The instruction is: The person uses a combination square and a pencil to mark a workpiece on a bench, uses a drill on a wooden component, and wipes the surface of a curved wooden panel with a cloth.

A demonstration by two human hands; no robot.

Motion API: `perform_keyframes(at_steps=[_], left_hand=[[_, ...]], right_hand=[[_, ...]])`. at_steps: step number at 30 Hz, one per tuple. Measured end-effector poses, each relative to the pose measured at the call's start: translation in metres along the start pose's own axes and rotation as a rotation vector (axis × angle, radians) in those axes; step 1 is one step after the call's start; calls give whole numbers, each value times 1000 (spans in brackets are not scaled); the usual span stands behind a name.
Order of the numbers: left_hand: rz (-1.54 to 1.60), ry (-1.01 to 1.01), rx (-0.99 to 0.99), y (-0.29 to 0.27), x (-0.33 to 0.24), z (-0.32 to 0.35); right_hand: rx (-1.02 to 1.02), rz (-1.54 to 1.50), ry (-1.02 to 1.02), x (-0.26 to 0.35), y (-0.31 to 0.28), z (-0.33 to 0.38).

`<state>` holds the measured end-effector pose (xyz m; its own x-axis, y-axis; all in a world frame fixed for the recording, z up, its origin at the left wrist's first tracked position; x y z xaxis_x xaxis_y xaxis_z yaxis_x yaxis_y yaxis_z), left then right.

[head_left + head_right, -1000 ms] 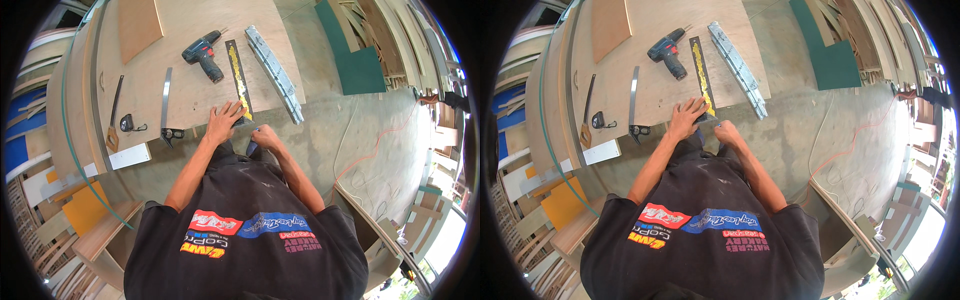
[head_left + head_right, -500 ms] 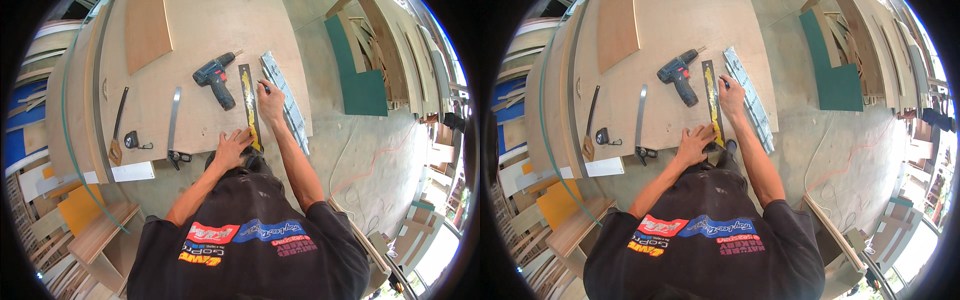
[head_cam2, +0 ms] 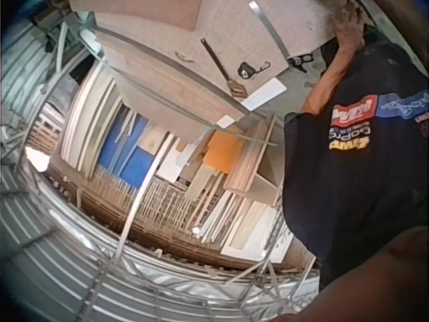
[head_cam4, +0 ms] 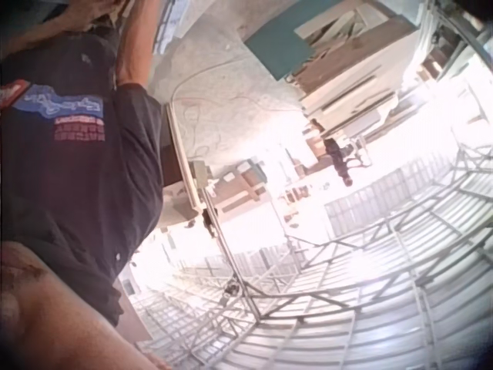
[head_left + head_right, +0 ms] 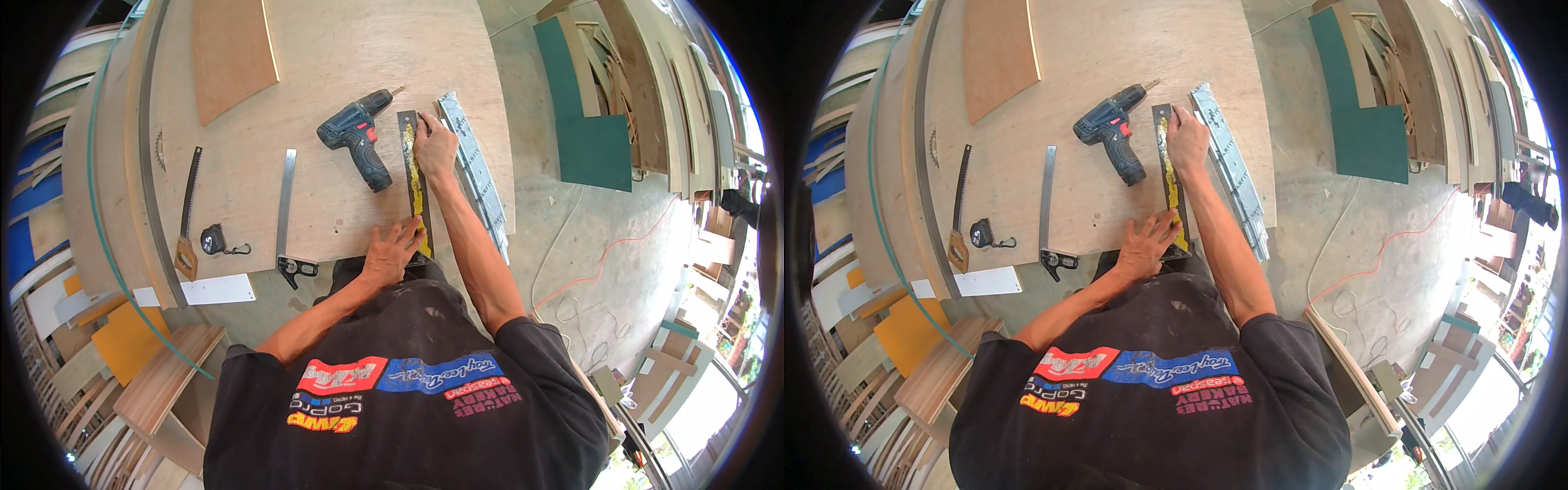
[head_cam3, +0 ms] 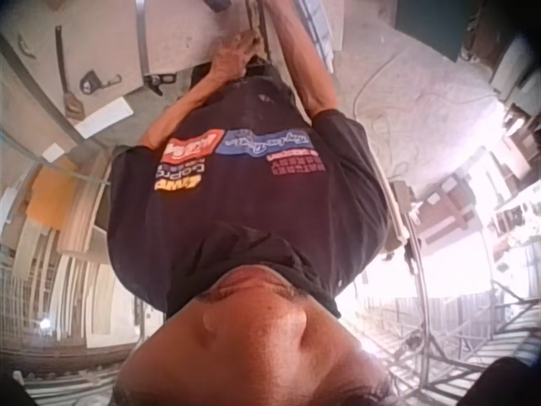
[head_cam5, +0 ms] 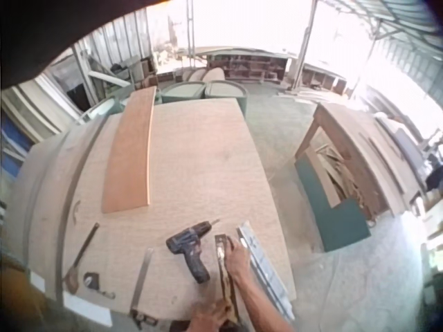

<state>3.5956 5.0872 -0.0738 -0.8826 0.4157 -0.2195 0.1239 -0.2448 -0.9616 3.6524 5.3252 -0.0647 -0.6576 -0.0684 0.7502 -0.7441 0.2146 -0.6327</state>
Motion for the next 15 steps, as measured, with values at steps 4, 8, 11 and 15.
perform_keyframes(at_steps=[4, 8, 11, 15], left_hand=[[-41, 2, -76, 6, 0, 1], [-31, 9, -19, 5, 1, -1], [-18, 9, 6, 4, 0, -1], [-60, 0, 9, 7, -1, 0]], right_hand=[[53, 45, 1, 3, 4, -4], [80, 94, 10, 5, 5, -7], [111, 123, -8, 3, 6, -10], [141, 153, -59, 7, 6, -11]])
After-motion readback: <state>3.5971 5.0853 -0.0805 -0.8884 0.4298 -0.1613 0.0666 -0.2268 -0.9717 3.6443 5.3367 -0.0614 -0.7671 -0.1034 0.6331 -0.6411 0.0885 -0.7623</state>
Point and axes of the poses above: each hand's wrist, its own z-axis away from the middle knuckle, its own y-axis out of the palm, x = y × z, the point moved 8 cm from there along -z, towards the middle knuckle, and after that the axes turned 6 degrees about -x, right-handed, at the moved point
